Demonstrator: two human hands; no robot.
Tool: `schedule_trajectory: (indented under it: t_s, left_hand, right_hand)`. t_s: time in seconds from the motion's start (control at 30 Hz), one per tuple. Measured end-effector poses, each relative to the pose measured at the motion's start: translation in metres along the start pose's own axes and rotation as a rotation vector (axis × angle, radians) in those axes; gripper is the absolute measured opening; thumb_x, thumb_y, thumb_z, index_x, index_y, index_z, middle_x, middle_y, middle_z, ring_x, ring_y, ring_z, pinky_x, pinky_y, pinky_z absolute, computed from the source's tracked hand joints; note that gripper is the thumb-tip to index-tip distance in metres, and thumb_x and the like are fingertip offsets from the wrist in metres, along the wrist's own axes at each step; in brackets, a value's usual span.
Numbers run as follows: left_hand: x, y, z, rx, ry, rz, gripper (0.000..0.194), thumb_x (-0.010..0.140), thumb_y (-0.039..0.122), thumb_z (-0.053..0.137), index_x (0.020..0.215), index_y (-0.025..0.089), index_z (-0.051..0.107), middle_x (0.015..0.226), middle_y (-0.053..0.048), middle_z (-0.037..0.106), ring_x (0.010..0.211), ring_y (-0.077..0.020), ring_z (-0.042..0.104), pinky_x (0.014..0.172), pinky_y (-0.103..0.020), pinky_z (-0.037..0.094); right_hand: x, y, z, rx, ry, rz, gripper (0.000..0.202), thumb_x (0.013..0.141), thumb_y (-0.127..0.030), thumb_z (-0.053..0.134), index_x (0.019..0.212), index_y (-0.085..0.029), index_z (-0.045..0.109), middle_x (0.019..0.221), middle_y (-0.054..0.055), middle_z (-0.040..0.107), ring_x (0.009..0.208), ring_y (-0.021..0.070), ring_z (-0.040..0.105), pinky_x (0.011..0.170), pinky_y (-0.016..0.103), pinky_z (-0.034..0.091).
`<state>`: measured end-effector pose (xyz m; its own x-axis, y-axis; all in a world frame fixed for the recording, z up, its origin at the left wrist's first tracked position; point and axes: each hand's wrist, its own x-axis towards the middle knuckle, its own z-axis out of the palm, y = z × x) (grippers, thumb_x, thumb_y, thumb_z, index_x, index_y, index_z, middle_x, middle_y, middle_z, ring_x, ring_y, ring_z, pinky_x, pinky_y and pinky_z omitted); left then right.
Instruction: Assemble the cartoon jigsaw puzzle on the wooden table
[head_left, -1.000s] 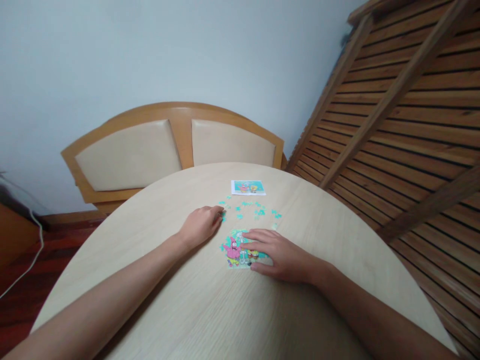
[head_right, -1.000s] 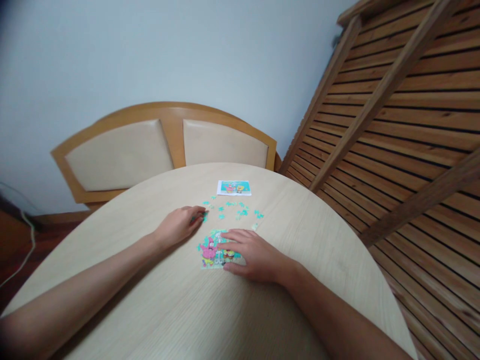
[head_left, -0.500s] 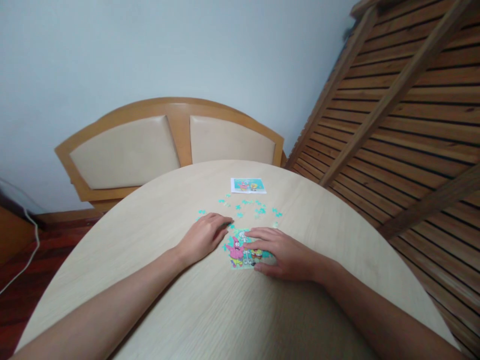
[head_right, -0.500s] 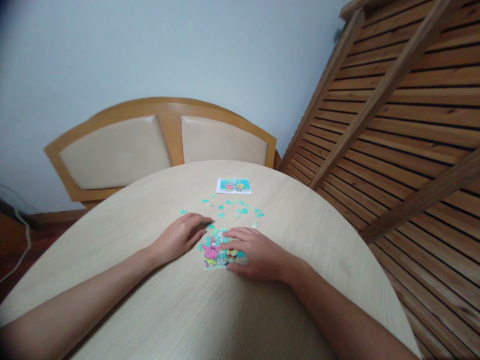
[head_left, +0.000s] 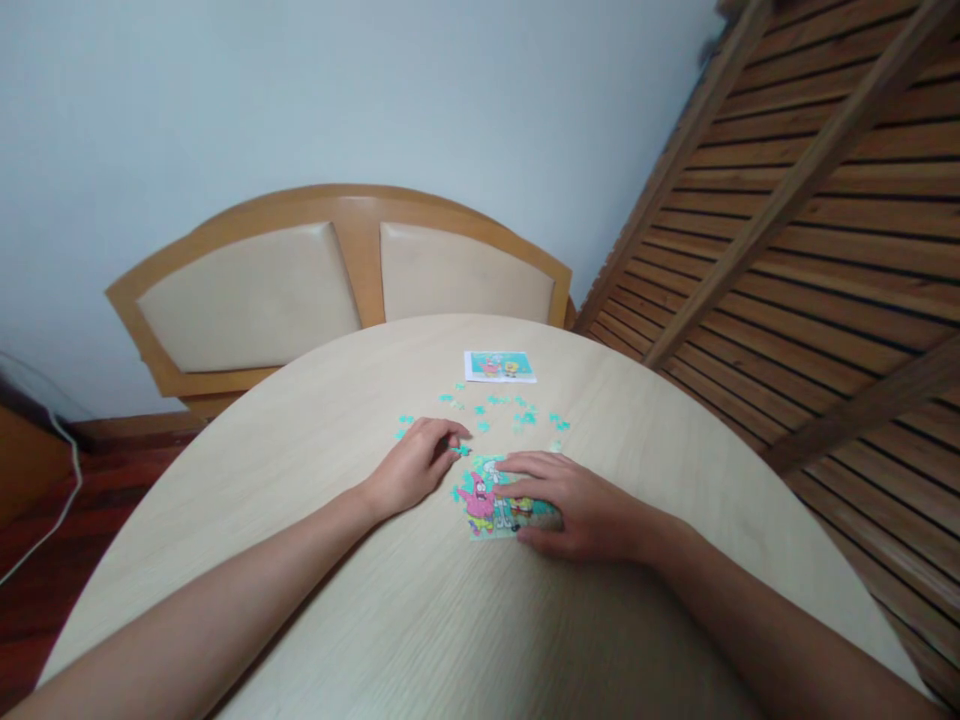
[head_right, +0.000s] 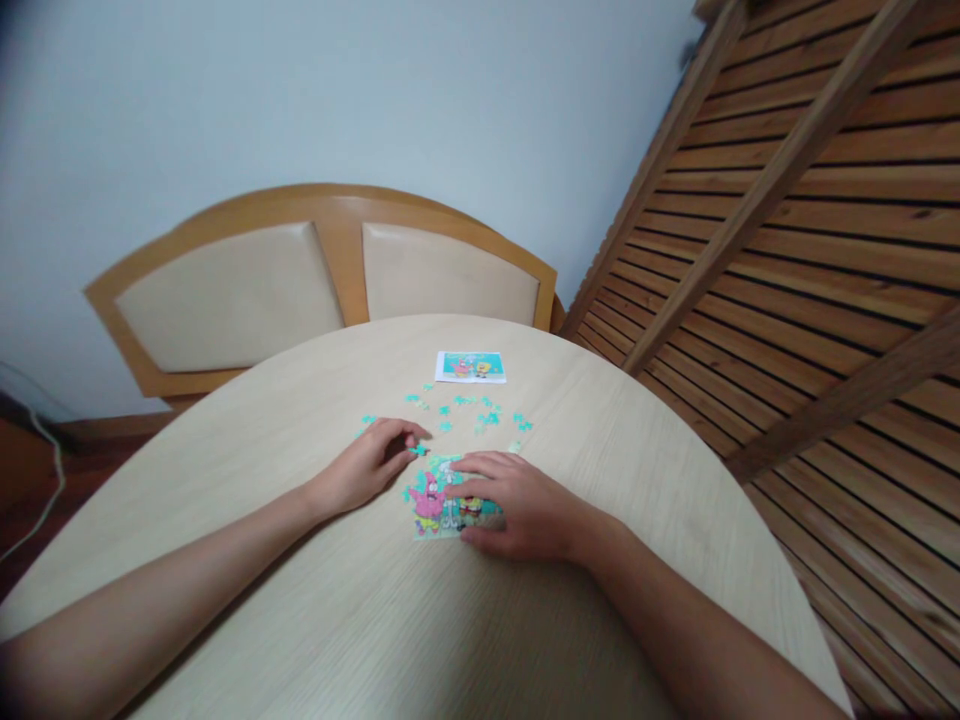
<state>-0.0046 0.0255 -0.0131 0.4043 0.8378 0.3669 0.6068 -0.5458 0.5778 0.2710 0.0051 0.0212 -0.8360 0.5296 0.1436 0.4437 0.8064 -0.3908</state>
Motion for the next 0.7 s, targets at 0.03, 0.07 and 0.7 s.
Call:
schedule_trajectory:
  t_s: [0.03,0.07,0.7]
  left_hand:
    - [0.000,0.000,0.000,-0.006,0.000,-0.011,0.026,0.093,0.018,0.057,0.119,0.020,0.062,0.097,-0.005,0.067,0.096,-0.0222,0.062,0.092,-0.039,0.049]
    - [0.000,0.000,0.000,-0.006,-0.003,-0.019,0.025,0.094,0.019,0.058,0.118,0.020,0.063,0.094,-0.005,0.067,0.093,-0.0218,0.062,0.090,-0.038,0.049]
    - [-0.014,0.049,0.017,-0.544,-0.037,-0.133,0.029,0.089,0.043,0.068,0.102,0.017,0.063,0.080,-0.004,0.071,0.080,-0.0187,0.066,0.078,-0.032,0.051]
  right_hand:
    - [0.000,0.000,0.000,-0.002,0.001,-0.003,0.049,0.085,-0.037,0.071,0.132,-0.024,0.065,0.145,0.013,0.057,0.134,0.0310,0.051,0.112,0.052,0.038]
    - [0.000,0.000,0.001,-0.004,0.004,-0.005,0.048,0.086,-0.037,0.070,0.132,-0.024,0.065,0.145,0.012,0.057,0.134,0.0310,0.050,0.112,0.052,0.038]
    - [0.013,-0.007,0.016,0.037,0.382,0.004,0.029,0.101,-0.032,0.055,0.127,-0.027,0.066,0.106,0.006,0.074,0.099,0.0223,0.064,0.091,0.040,0.045]
